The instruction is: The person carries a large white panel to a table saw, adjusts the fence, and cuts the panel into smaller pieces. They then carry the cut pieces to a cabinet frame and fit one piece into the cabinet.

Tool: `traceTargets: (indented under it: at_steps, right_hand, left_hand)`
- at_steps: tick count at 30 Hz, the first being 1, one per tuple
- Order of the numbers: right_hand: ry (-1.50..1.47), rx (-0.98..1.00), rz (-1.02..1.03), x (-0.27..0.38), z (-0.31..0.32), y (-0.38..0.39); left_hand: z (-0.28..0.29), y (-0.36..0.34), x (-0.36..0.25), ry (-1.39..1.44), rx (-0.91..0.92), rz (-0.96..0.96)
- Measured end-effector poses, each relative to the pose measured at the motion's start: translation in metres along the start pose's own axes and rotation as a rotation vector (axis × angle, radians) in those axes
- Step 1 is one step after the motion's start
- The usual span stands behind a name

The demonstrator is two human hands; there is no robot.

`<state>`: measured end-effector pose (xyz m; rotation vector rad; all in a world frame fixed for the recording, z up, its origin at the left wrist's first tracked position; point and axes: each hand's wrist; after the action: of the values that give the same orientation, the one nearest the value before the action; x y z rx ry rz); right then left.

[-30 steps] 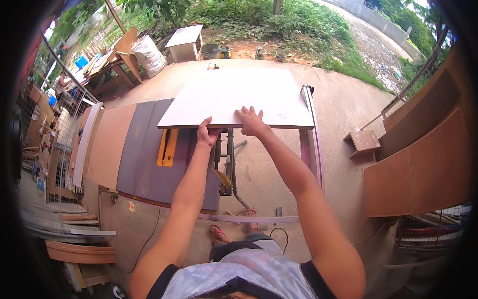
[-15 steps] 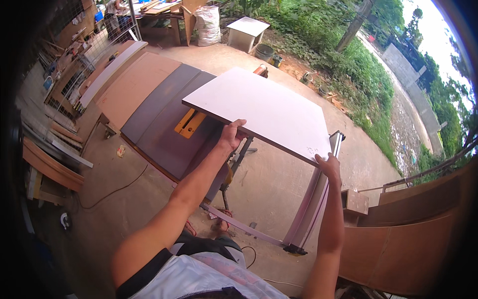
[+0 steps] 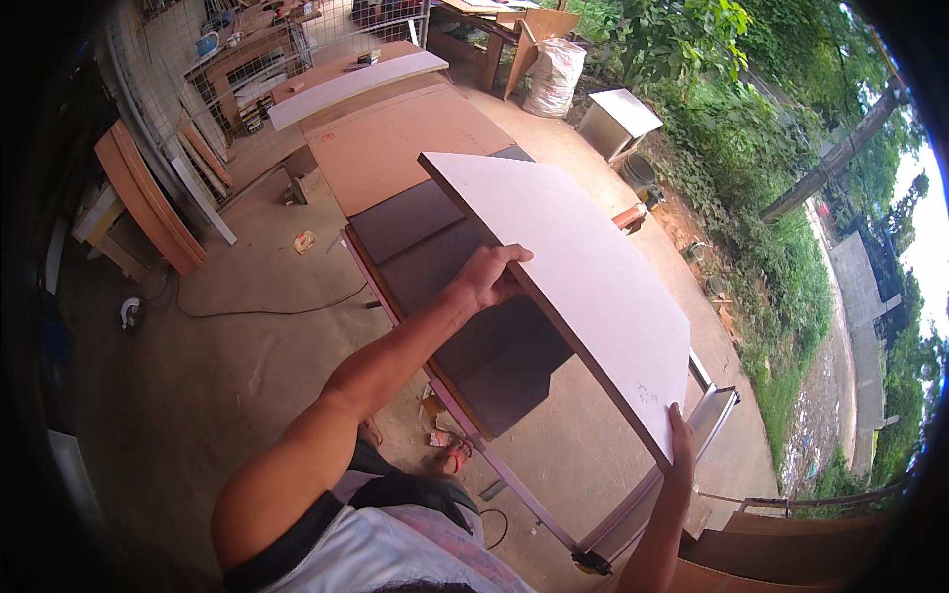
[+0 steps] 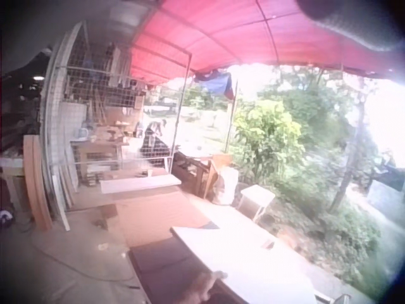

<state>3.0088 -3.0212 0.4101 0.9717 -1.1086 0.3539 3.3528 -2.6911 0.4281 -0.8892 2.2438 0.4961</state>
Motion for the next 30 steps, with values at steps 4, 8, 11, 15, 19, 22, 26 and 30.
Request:
traceTargets:
  at_steps: [4, 8, 11, 15, 19, 22, 26, 30]
  right_hand:
    - [0.142, 0.006, -0.020, 0.035, -0.086, -0.009]
    - [0.161, 0.059, 0.003, 0.060, -0.194, -0.034]
    - [0.072, 0.040, 0.062, 0.087, -0.294, -0.060]
    - [-0.015, 0.123, 0.130, 0.102, -0.411, -0.072]
    - [-0.063, 0.124, 0.190, 0.091, -0.517, -0.107]
    - [-0.076, 0.140, 0.222, 0.077, -0.596, -0.143]
    - [-0.055, 0.132, 0.299, 0.074, -0.696, -0.178]
    - [-0.242, 0.195, 0.375, 0.084, -0.781, -0.203]
  left_hand:
    - [0.059, -0.007, -0.084, -0.053, -0.001, -0.050]
    - [0.138, -0.010, -0.165, -0.092, 0.012, -0.099]
    - [0.193, -0.024, -0.244, -0.126, -0.004, -0.160]
    - [0.261, -0.031, -0.344, -0.298, -0.190, -0.062]
    - [0.320, -0.026, -0.419, -0.232, -0.033, -0.203]
    - [0.374, -0.029, -0.470, -0.293, -0.052, -0.200]
    - [0.475, -0.041, -0.513, -0.210, -0.129, -0.147]
    - [0.579, -0.049, -0.522, -0.142, -0.180, -0.167]
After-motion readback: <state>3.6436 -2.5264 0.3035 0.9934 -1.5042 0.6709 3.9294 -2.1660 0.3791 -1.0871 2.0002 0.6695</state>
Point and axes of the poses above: each hand's wrist, its own y-axis away from the middle knuckle, its own z-axis out of the back of the hand, x = y × z, and after that the axes turned 11 degrees about x, right-handed
